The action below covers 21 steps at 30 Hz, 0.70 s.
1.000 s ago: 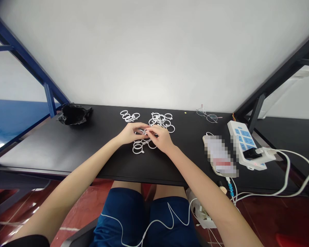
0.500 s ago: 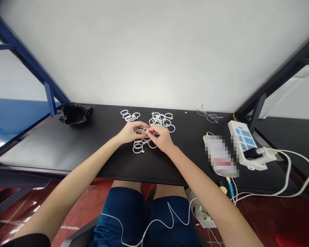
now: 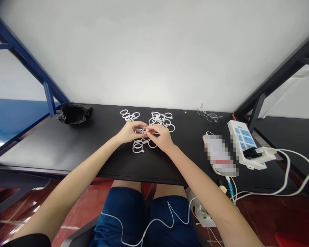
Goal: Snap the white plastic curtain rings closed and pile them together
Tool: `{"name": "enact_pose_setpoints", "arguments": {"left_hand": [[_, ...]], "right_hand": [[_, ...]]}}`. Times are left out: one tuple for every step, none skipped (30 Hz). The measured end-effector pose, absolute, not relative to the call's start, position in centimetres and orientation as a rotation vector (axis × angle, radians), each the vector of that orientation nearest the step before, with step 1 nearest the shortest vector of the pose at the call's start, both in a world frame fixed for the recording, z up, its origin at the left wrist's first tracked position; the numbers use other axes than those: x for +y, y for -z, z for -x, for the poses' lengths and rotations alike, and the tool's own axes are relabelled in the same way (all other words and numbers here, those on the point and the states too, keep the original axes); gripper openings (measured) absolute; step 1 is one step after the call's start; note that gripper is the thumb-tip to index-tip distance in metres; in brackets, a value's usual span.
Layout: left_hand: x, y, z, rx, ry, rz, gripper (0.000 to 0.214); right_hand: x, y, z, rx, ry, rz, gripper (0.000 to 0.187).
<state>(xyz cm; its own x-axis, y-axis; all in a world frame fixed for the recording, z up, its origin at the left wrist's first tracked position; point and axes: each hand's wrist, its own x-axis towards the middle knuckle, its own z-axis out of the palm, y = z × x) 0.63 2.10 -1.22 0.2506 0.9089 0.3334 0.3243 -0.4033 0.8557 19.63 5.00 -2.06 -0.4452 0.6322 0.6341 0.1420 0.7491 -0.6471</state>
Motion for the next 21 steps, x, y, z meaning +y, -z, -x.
{"name": "enact_pose_setpoints", "arguments": {"left_hand": [[2.1,1.2,-0.6,1.140,-1.136,-1.874,0.041],[2.2,1.2,-0.5,1.171,-1.136,-1.884,0.043],[2.2,1.2,-0.5,1.219,-1.136,-1.896,0.044],[2.3,1.3,-0.4,1.281,-1.136,-1.914,0.044],[2.4,1.3,-0.3,1.351,-1.136,-1.935,0.043],[2.4,1.4,-0.2,1.421,-1.139,-1.959,0.042],[2.5,1.4,0.0,1.486,-1.142,-1.985,0.040],[2.6,1.5,0.1,1.546,-1.140,-2.016,0.040],[2.7,1.6,0.2,1.599,-1.134,-2.050,0.039],[2.7,1.7,0.4,1.650,-1.119,-2.090,0.038],[2.8,1.9,0.5,1.701,-1.097,-2.132,0.037],[2.9,2.0,0.6,1.749,-1.066,-2.170,0.035],[2.9,2.2,0.7,1.790,-1.028,-2.197,0.034],[3.0,2.4,0.8,1.821,-0.986,-2.209,0.033],[3.0,2.7,0.8,1.842,-0.944,-2.211,0.031],[3.1,2.9,0.8,1.852,-0.908,-2.207,0.030],[3.1,3.0,0.8,1.855,-0.884,-2.203,0.030],[3.1,3.2,0.8,1.855,-0.874,-2.202,0.029],[3.1,3.3,0.8,1.857,-0.876,-2.202,0.029],[3.1,3.4,0.8,1.861,-0.882,-2.202,0.029],[3.1,3.5,0.7,1.867,-0.887,-2.201,0.030]], "right_hand": [[5.2,2.0,-19.8,-1.966,-0.650,0.618,0.018],[5.4,1.8,-20.0,-1.931,-0.649,0.670,0.022],[5.8,1.7,-20.3,-1.880,-0.634,0.734,0.025],[6.2,1.7,-20.7,-1.813,-0.609,0.800,0.026],[6.8,1.6,-21.2,-1.744,-0.580,0.862,0.026],[7.3,1.6,-21.7,-1.682,-0.553,0.909,0.024],[7.9,1.6,-22.2,-1.629,-0.536,0.947,0.023],[8.5,1.6,-22.6,-1.595,-0.529,0.979,0.022],[9.0,1.7,-23.0,-1.573,-0.521,1.004,0.021],[9.4,1.8,-23.3,-1.568,-0.515,1.030,0.020],[9.6,1.9,-23.6,-1.586,-0.510,1.054,0.018],[9.8,2.0,-23.7,-1.625,-0.507,1.074,0.017],[9.9,2.1,-23.7,-1.686,-0.508,1.090,0.015],[9.8,2.3,-23.7,-1.762,-0.508,1.103,0.014],[9.7,2.5,-23.5,-1.844,-0.508,1.111,0.014],[9.6,2.7,-23.3,-1.920,-0.505,1.115,0.015],[9.5,3.0,-23.1,-1.979,-0.498,1.117,0.016],[9.3,3.2,-22.8,-2.018,-0.487,1.121,0.016],[9.2,3.4,-22.6,-2.042,-0.478,1.128,0.016],[9.1,3.6,-22.4,-2.055,-0.472,1.136,0.016],[9.0,3.7,-22.2,-2.062,-0.470,1.143,0.015]]}}
